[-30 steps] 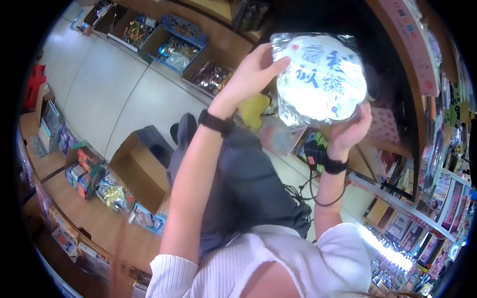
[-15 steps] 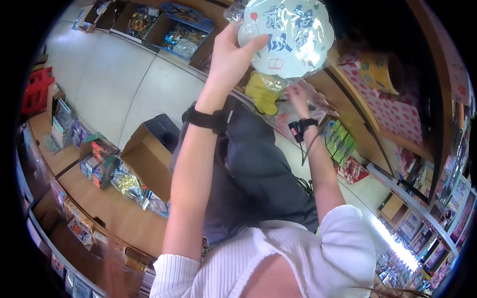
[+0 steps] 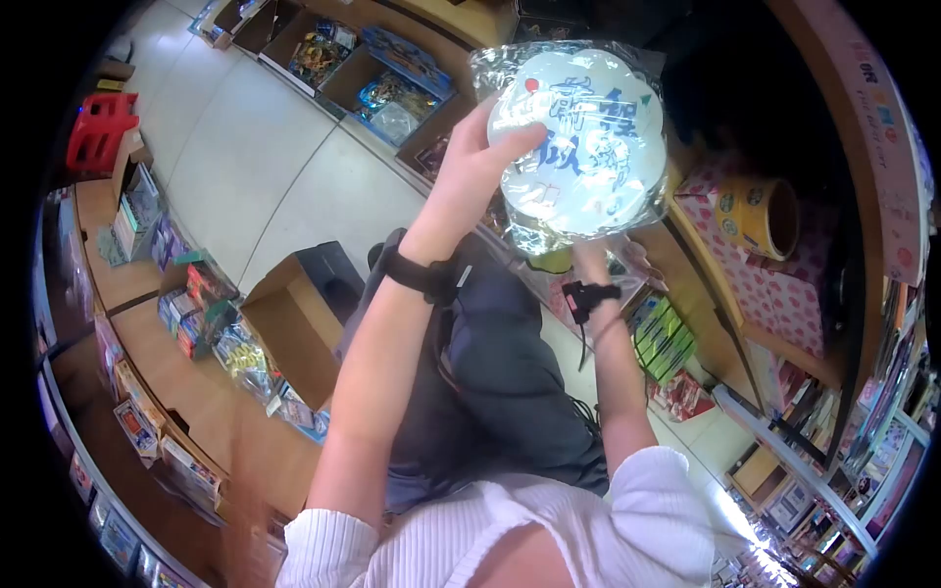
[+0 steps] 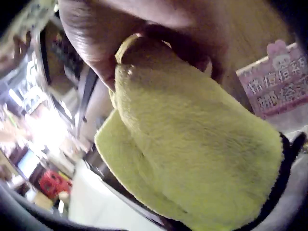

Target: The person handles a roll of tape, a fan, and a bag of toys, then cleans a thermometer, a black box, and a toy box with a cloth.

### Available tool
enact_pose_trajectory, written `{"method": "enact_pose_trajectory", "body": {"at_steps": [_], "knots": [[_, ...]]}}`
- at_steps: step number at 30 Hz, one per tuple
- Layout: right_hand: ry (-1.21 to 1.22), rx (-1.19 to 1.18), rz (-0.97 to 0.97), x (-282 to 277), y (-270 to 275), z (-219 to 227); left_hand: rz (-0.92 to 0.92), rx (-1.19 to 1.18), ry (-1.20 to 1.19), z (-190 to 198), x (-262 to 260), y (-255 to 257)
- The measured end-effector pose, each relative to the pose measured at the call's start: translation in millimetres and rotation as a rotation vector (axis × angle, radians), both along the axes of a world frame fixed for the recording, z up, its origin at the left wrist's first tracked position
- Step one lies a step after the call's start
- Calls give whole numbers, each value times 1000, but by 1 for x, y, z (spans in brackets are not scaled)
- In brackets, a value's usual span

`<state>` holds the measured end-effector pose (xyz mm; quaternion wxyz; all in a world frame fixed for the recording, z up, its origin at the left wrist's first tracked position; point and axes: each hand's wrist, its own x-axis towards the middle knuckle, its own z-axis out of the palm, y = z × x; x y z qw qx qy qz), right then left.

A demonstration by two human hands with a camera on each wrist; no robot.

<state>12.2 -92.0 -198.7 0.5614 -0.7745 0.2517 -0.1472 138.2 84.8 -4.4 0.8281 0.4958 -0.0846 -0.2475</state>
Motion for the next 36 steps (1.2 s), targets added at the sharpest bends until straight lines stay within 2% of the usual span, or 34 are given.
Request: {"method": "enact_pose_trajectory", "body": {"at_steps": [1, 2, 3, 5, 7, 8, 9, 10, 11, 12, 13, 15, 16, 17, 18, 19, 20, 21, 23, 24, 25, 27, 29, 31, 33, 35, 36], "knots": [[-8, 157, -70, 1, 1, 48, -12, 2, 15, 2, -2, 0], [-34, 375, -200, -10, -7, 60, 14, -26, 53, 3, -6, -2], [-160, 446, -169, -17, -24, 62, 17, -34, 44, 2, -8, -1], [-357, 607, -245, -25, -26, 119, 38, -72, 50, -4, -10, -1], [-458, 512, -199, -37, -20, 169, 71, 26, -56, 4, -23, 1], [-469, 458, -170, -44, -15, 187, 45, 29, -18, -1, -29, 2], [-456, 261, -105, -54, -10, 205, 11, 62, -71, 12, -41, -1], [-495, 37, -127, -61, -1, 208, -22, 115, -303, 22, -54, -3], [-589, 21, -21, -67, 15, 233, -45, 236, -390, 43, -75, -8], [-507, -90, 128, -76, 19, 242, -83, 194, -410, 55, -95, -13], [-632, -214, 234, -79, 28, 258, -131, 98, -332, 57, -117, -13], [-754, -291, 153, -97, 49, 264, -95, -39, -304, 76, -156, -13], [-697, -289, 167, -107, 50, 269, -57, -1, -399, 97, -172, -11], [-639, -280, 184, -121, 51, 272, -12, 41, -490, 119, -191, -5], [-670, -339, 35, -127, 55, 263, -14, 34, -509, 131, -204, 0], [-687, -343, 29, -133, 51, 255, 6, 150, -668, 141, -219, 7], [-703, -242, -46, -140, 45, 248, 31, 271, -828, 147, -235, 12], [-715, -139, -116, -145, 41, 248, 32, 272, -845, 151, -247, 16], [-794, 233, -180, -153, 31, 242, 117, 365, -894, 157, -262, 28], [-717, 187, -257, -156, 20, 230, 144, 301, -800, 153, -264, 30], [-639, 139, -331, -158, 8, 220, 158, 301, -814, 151, -267, 31], [-499, 85, -350, -166, -17, 193, 208, 139, -666, 150, -270, 31], [-431, 222, -375, -159, -44, 143, 216, 96, -654, 147, -269, 27], [-248, 189, -460, -170, -51, 139, 222, 72, -522, 137, -261, 21], [-295, 316, -421, -175, -59, 124, 210, 41, -494, 131, -253, 7], [-150, 248, -441, -175, -64, 119, 225, 71, -488, 125, -242, -9], [-131, 249, -425, -168, -71, 102, 198, 80, -462, 122, -234, -17]]}}
